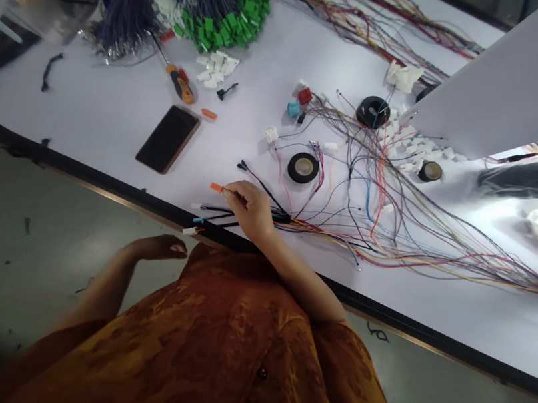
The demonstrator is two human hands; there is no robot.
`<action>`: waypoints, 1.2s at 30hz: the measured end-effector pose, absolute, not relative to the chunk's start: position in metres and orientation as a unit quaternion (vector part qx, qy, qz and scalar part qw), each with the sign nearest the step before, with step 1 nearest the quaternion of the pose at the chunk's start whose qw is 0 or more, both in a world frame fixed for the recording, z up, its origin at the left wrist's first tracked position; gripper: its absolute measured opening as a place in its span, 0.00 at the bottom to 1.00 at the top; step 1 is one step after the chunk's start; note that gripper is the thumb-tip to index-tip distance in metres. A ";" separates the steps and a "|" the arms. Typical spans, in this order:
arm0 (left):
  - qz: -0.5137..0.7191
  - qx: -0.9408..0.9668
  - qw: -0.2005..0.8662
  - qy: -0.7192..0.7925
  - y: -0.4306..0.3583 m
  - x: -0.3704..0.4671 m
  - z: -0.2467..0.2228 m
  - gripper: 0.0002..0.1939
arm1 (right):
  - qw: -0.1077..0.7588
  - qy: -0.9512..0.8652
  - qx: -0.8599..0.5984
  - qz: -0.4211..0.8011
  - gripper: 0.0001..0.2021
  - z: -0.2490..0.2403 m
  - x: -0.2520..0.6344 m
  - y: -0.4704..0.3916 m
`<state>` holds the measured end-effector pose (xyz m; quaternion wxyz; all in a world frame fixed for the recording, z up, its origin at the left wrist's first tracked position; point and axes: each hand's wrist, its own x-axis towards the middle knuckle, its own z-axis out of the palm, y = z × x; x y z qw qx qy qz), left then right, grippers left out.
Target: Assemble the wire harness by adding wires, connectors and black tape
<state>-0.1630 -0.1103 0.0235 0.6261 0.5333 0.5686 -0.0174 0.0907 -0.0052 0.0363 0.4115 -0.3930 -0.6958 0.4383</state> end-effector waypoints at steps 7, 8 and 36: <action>0.466 0.364 0.613 0.524 -0.080 -0.111 0.057 0.22 | 0.421 -0.718 -0.362 0.421 0.10 0.035 0.083 -0.010; 0.501 0.322 0.621 0.510 -0.069 -0.092 0.053 0.23 | 0.418 -0.724 -0.358 0.415 0.10 0.035 0.082 -0.011; 0.620 0.180 0.568 0.511 -0.024 -0.066 0.035 0.15 | 0.375 -0.669 -0.534 0.355 0.20 0.054 0.154 0.092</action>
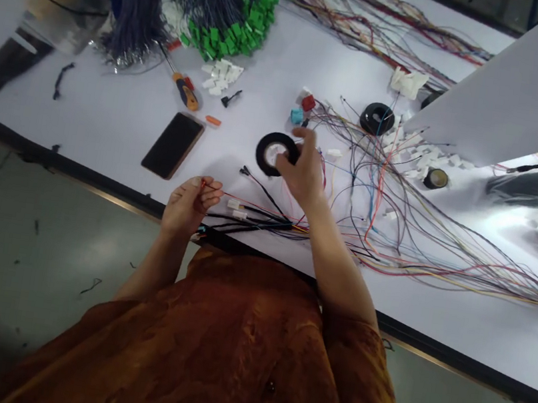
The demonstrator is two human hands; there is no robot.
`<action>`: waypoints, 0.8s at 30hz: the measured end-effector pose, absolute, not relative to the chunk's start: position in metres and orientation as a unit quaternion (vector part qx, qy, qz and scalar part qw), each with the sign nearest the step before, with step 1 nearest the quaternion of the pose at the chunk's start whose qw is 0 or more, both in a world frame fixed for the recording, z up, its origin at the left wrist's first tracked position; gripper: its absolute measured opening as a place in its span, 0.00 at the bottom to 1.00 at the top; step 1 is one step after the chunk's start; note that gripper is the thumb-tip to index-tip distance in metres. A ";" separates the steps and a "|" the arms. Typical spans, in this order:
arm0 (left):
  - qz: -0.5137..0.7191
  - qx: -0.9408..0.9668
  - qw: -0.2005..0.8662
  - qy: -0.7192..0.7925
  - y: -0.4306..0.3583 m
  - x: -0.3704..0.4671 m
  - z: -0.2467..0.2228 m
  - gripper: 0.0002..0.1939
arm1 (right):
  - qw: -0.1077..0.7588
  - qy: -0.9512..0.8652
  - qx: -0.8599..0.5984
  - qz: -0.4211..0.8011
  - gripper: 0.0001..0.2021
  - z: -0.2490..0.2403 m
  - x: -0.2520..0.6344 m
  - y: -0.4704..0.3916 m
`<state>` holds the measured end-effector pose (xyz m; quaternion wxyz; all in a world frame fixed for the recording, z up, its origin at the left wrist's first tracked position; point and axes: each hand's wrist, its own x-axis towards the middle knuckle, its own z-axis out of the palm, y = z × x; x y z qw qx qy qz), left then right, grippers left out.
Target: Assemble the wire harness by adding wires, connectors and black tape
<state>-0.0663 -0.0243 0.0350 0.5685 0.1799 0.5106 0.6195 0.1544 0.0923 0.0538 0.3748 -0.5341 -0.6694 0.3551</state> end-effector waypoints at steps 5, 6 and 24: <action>0.615 0.228 0.557 0.509 -0.023 -0.069 0.035 0.18 | 0.370 -0.495 -0.471 0.629 0.17 0.057 0.095 0.057; 0.617 0.241 0.549 0.509 -0.024 -0.070 0.035 0.18 | 0.378 -0.476 -0.469 0.641 0.16 0.056 0.088 0.054; 0.582 0.282 0.525 0.553 -0.018 -0.075 0.041 0.17 | 0.234 -0.815 -0.435 0.304 0.20 0.062 0.099 -0.041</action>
